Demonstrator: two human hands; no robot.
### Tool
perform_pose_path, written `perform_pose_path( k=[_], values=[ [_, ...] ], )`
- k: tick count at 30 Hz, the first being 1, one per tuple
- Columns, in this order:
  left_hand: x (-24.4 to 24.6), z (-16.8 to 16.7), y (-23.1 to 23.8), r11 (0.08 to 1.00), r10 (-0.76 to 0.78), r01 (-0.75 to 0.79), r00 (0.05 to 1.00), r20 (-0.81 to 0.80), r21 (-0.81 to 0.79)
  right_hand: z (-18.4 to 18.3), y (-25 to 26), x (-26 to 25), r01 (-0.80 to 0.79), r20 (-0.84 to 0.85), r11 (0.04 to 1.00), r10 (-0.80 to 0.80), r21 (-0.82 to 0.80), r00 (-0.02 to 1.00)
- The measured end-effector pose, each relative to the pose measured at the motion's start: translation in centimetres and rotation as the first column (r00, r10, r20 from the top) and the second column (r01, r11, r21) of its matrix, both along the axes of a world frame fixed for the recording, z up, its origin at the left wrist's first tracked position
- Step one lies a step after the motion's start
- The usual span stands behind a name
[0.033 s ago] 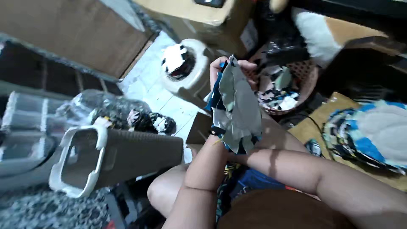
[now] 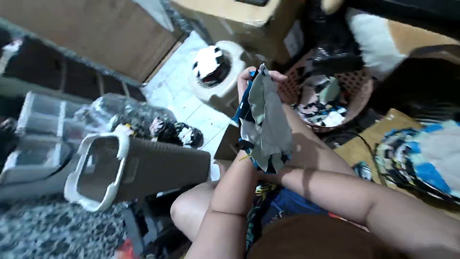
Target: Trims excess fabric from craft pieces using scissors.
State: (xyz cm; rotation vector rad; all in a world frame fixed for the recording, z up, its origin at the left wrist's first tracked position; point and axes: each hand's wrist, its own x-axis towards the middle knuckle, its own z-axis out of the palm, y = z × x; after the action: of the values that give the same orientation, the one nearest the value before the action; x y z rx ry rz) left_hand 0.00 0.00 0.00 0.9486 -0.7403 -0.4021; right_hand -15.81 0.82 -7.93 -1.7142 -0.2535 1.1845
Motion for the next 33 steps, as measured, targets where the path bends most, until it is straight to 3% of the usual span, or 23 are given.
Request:
perform_pose_path(
  k=[1,3,5,8,11,14,19,22,23,25,27,30,33],
  values=[
    [-0.2,-0.9,2.5,0.977,0.207,-0.199,0.97,0.127,-0.075,0.6,0.2,0.1,0.156,-0.047,0.988,-0.155,0.016,0.987],
    [-3.0,-0.2,5.9,0.755,0.645,-0.643,0.689,0.331,-0.132,-0.7,1.5,0.8,0.396,-0.136,0.914,-0.383,0.085,0.914],
    [-5.6,1.6,9.9,0.522,0.734,-0.853,0.46,0.499,0.018,-1.8,1.9,1.3,0.483,-0.244,0.864,-0.442,0.142,0.863],
    [-6.6,1.2,16.7,0.344,0.718,-0.923,0.376,0.586,0.171,-1.0,2.0,1.8,0.597,-0.271,0.79,-0.549,0.142,0.791],
    [-7.3,-0.8,22.4,0.245,0.724,-0.931,0.36,0.588,0.269,-0.6,2.3,2.8,0.67,-0.214,0.723,-0.636,0.169,0.741],
    [-8.2,-3.2,26.0,0.185,0.77,-0.915,0.361,0.526,0.358,-0.7,2.6,3.6,0.708,-0.173,0.634,-0.695,0.311,0.698],
    [-8.3,-6.7,27.8,0.224,0.832,-0.824,0.44,0.338,0.521,0.4,3.0,5.6,0.544,0.122,0.736,-0.632,0.403,0.765],
    [-7.8,-6.9,27.8,0.292,0.863,-0.759,0.471,0.182,0.583,2.2,4.5,6.4,0.541,0.223,0.735,-0.655,0.408,0.722],
    [-7.6,-6.8,27.9,0.348,0.868,-0.729,0.489,0.091,0.59,2.4,5.0,6.8,0.547,0.239,0.724,-0.67,0.421,0.703],
    [-7.9,-6.3,28.5,0.554,0.816,-0.634,0.543,-0.199,0.539,2.9,5.8,7.6,0.553,0.25,0.709,-0.687,0.438,0.682],
    [-8.9,-5.7,29.1,0.693,0.721,-0.582,0.53,-0.447,0.427,3.4,6.4,8.3,0.546,0.272,0.713,-0.685,0.44,0.676],
    [-10.8,-5.2,29.9,0.79,0.61,-0.5,0.587,-0.532,0.354,3.8,7.1,8.7,0.551,0.277,0.72,-0.681,0.423,0.678],
    [-11.2,-4.7,29.9,0.849,0.528,-0.382,0.583,-0.618,0.364,3.3,7.6,9.1,0.576,0.246,0.676,-0.72,0.459,0.65]
  ],
)
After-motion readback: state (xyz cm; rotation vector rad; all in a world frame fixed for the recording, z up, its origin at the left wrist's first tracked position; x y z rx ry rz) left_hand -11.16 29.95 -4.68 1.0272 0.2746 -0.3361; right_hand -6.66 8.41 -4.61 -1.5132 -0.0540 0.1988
